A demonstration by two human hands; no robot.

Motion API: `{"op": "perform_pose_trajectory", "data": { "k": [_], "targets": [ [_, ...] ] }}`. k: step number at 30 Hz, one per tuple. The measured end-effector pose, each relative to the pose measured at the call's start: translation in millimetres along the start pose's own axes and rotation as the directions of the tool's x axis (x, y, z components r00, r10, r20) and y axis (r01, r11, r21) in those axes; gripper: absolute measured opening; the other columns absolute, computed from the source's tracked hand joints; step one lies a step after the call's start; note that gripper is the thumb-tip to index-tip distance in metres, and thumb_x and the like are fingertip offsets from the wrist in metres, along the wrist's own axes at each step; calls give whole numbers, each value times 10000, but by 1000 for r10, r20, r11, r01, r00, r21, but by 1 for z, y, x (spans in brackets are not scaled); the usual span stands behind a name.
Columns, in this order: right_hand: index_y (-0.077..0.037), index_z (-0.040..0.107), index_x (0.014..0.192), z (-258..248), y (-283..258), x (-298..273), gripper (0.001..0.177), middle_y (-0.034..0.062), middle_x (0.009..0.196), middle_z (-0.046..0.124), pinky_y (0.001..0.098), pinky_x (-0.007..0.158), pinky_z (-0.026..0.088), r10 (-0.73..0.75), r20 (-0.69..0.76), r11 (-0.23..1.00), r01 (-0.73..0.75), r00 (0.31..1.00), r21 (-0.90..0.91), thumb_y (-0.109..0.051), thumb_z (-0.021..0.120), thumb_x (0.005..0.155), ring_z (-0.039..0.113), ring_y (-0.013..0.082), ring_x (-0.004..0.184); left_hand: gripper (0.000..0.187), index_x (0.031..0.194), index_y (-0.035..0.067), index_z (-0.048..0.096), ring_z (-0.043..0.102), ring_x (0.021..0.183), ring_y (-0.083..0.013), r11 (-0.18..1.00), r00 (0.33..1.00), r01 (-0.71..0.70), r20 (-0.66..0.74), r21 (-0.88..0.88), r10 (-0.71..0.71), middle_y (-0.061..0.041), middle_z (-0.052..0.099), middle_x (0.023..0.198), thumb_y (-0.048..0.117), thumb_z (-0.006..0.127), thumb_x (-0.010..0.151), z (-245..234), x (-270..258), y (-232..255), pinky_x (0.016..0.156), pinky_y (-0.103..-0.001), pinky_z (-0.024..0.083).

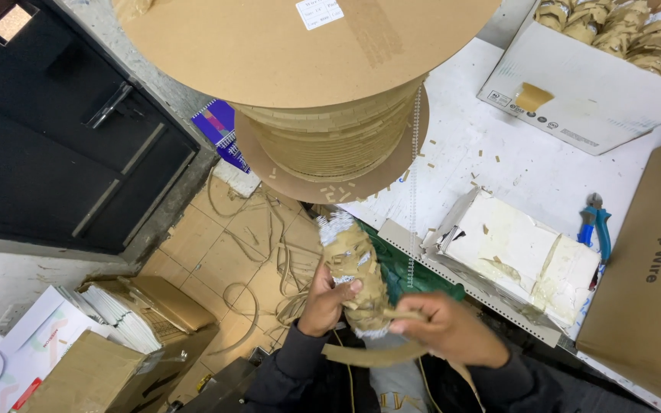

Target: The person wraps a bundle of metal wire with brown paper tape and places it into a cardboard box. They then pull a length of wire from a large spool and use blue-handled pliers to cut it into smaller segments on a white surface.

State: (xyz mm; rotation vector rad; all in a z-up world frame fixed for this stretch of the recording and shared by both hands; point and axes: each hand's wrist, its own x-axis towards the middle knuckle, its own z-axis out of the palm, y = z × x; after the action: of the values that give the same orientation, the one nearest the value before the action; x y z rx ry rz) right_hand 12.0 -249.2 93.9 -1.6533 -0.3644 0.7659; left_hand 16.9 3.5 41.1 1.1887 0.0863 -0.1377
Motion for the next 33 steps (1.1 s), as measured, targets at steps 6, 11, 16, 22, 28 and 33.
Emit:
{"op": "perform_pose_trajectory", "data": {
  "k": [6,11,16,22,28,33],
  "targets": [
    [-63,766,912,-90,27,59,189,7,674,704,185,399,419,41,220,992,-67,975,110,-227,787,1002,550,58,466,758,1467,-1,604,732,1220,-309,853,886,293,458,-433,-72,-167,719,1402,350,939,885,-10,-7,2,1050,-472,606],
    [-52,799,898,-109,20,104,151,18,674,707,212,360,304,222,107,973,-227,969,38,-179,839,967,424,59,396,902,1476,182,510,578,1163,-246,695,503,-287,721,659,-477,-83,541,1348,700,682,758,27,-8,76,880,-372,542],
    [-170,762,831,-39,-91,60,194,-74,689,675,195,538,392,258,-90,872,-272,962,-408,-245,834,995,502,45,571,827,1512,62,329,633,990,-257,414,733,61,241,908,-637,-150,477,1437,383,771,891,58,-10,73,756,-374,572],
    [-220,664,1125,44,-58,9,148,-68,794,670,305,623,443,-3,-24,881,-9,1000,-474,-350,666,1055,559,104,608,1185,1639,84,165,607,1341,-324,877,900,261,227,404,-373,-207,576,1504,331,909,750,9,11,15,1126,-462,549],
    [-172,747,1105,21,38,11,244,-42,761,698,253,524,432,-38,-362,964,-61,932,-258,-365,609,1049,575,103,597,995,1632,77,427,704,1231,-346,824,877,459,315,-331,-362,-188,683,1426,101,902,758,-27,-4,-30,1029,-520,588],
    [-90,663,955,47,100,37,375,47,807,651,327,615,392,-410,-574,911,294,709,-289,-322,441,1149,556,168,642,576,1431,-8,638,731,1215,-342,683,903,389,402,-618,-151,-183,742,1355,78,788,881,22,-1,-14,1092,-504,580]
  ]
}}
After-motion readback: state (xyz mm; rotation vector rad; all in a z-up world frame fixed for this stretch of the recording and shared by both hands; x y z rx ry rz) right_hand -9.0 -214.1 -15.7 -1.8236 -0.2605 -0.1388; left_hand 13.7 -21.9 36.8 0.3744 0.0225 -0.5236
